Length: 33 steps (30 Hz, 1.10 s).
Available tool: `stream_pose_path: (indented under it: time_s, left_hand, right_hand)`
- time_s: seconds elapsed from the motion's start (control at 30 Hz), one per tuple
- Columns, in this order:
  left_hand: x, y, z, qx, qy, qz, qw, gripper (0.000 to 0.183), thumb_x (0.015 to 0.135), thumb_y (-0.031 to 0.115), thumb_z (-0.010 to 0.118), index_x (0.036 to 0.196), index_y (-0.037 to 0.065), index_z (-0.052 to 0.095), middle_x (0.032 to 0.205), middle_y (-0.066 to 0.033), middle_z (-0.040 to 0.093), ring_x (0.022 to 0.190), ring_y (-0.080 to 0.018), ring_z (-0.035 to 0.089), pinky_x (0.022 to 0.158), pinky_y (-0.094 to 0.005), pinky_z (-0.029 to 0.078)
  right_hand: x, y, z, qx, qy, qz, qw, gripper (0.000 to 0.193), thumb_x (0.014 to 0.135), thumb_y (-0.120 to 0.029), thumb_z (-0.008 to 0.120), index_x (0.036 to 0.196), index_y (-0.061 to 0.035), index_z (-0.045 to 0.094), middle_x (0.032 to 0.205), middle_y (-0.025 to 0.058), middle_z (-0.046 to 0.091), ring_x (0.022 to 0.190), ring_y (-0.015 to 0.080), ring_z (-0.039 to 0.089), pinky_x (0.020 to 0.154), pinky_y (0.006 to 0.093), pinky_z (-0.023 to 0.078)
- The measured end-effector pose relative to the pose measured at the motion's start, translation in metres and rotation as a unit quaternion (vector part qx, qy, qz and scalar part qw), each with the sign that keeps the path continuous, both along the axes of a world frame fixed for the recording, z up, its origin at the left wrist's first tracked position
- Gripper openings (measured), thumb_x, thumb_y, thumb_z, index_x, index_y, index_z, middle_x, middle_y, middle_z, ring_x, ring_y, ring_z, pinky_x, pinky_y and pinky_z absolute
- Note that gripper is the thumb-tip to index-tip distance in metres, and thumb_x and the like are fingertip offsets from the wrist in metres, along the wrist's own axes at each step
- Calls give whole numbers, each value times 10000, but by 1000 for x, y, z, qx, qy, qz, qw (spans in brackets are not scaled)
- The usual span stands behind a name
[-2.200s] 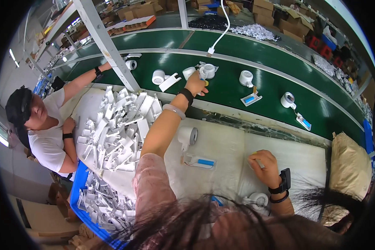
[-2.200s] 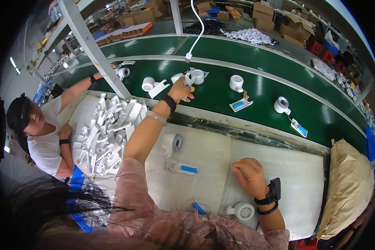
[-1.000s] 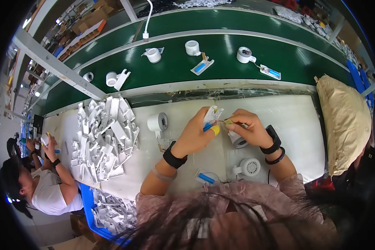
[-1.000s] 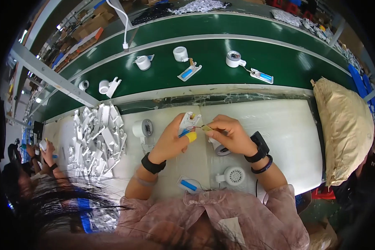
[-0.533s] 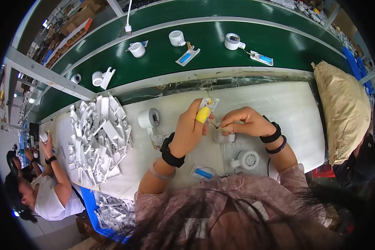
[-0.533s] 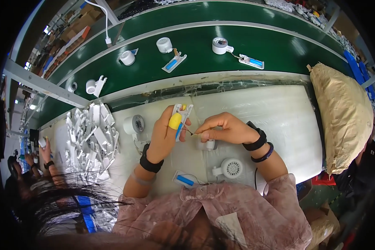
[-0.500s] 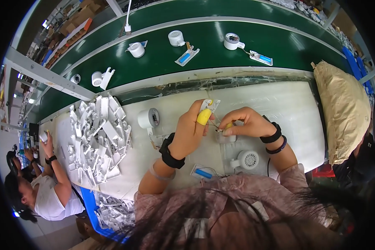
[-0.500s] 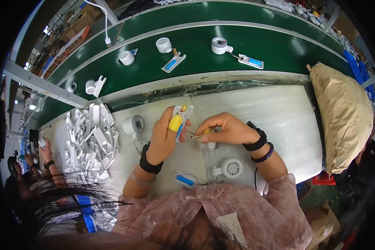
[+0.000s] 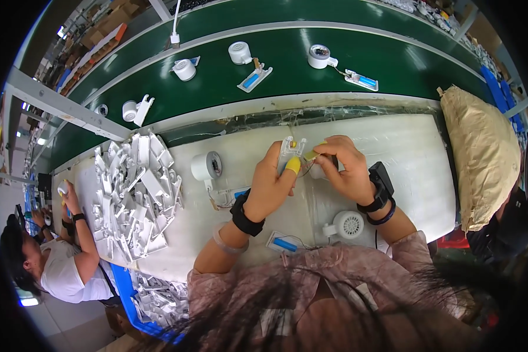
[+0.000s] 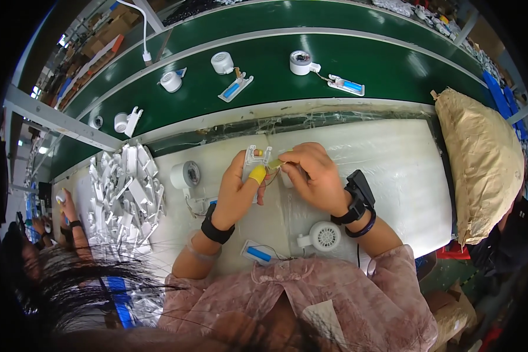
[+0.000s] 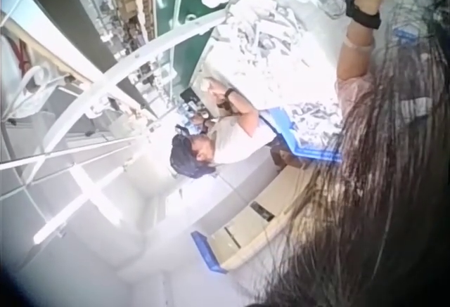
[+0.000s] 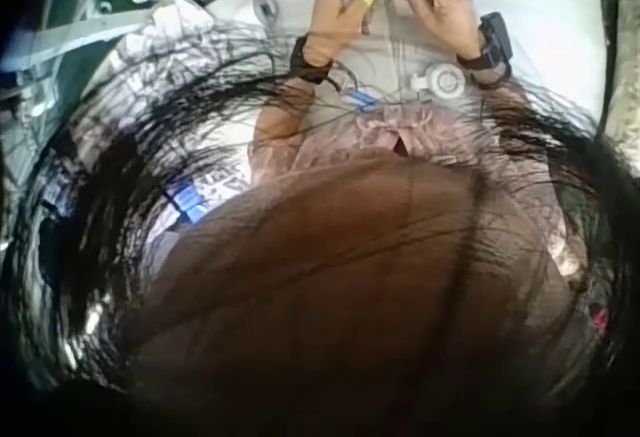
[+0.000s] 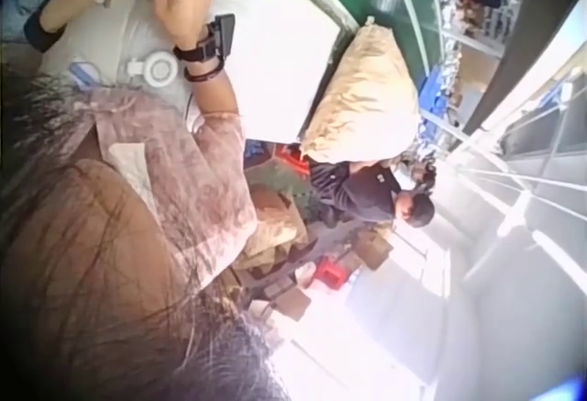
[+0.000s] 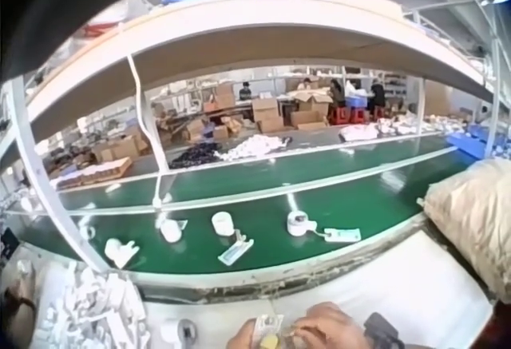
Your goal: The person assembles a handheld fan by connecting wires between a battery and a plastic base, then fitting the battery into the housing. They then pick up a fan motor, connect its wires, and press the motor into the base before placing the finished unit on the conveyor belt.
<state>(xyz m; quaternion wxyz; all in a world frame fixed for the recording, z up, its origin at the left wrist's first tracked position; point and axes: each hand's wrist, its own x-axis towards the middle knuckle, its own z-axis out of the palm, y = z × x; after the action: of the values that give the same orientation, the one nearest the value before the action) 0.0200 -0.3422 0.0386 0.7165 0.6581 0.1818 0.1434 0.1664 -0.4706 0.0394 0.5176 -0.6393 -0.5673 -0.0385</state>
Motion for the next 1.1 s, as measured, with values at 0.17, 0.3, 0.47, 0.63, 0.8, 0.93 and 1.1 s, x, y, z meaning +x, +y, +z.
stream_pose_path:
  time_s: [0.17, 0.3, 0.47, 0.63, 0.8, 0.93, 1.1]
  left_hand:
    - [0, -4, -7, -31, -18, 14, 999, 346, 851, 7, 489, 1195, 6, 454, 804, -61, 602, 559, -91, 544, 457, -251, 465]
    - [-1, -11, -4, -41, -35, 10, 998, 362, 839, 14, 497, 1199, 8, 455, 813, -72, 599, 559, -102, 555, 467, -259, 463]
    - [-4, -12, -5, 52, -20, -24, 998, 414, 868, -3, 440, 1279, 21, 399, 880, -50, 564, 682, -72, 535, 554, -223, 483]
    - [-2, -14, -10, 110, -31, -10, 993, 411, 849, -2, 445, 1259, 7, 423, 912, -56, 572, 697, -74, 550, 577, -216, 498]
    - [-3, -15, -5, 110, -20, 0, 994, 429, 803, 59, 554, 1215, -15, 460, 977, -207, 597, 860, -369, 594, 775, -394, 479]
    - [-4, -15, -7, 142, -20, -2, 990, 446, 805, 65, 565, 1229, -22, 457, 1027, -213, 586, 916, -371, 591, 812, -392, 473]
    - [-5, -14, -10, 90, -46, -19, 995, 473, 817, 78, 575, 1264, -18, 450, 1073, -213, 576, 977, -367, 585, 861, -384, 464]
  right_hand:
    - [-4, -4, -4, -18, -4, 32, 999, 186, 786, 18, 707, 949, -46, 646, 880, 95, 658, 902, 306, 615, 851, 409, 486]
    - [1, -6, -6, 4, -38, 85, 996, 250, 746, -1, 743, 976, -63, 668, 907, 116, 640, 919, 305, 607, 825, 409, 501]
    - [-3, -6, -7, 1, -42, 46, 998, 228, 718, 7, 755, 921, -75, 689, 904, 91, 621, 954, 329, 592, 833, 412, 499]
    - [-2, -5, -7, 10, -56, 43, 997, 245, 700, -3, 770, 915, -96, 697, 897, 90, 576, 936, 334, 577, 793, 397, 502]
    - [-2, -5, -10, 16, -47, 40, 998, 235, 703, -2, 769, 908, -91, 696, 891, 90, 573, 939, 335, 579, 791, 399, 504]
    - [-3, -4, -11, 21, -41, 37, 998, 231, 703, 1, 769, 903, -85, 693, 893, 94, 576, 943, 336, 582, 790, 400, 504]
    - [-3, -5, -8, 14, -32, 37, 999, 231, 698, 9, 771, 896, -75, 688, 895, 98, 580, 947, 341, 584, 799, 402, 502]
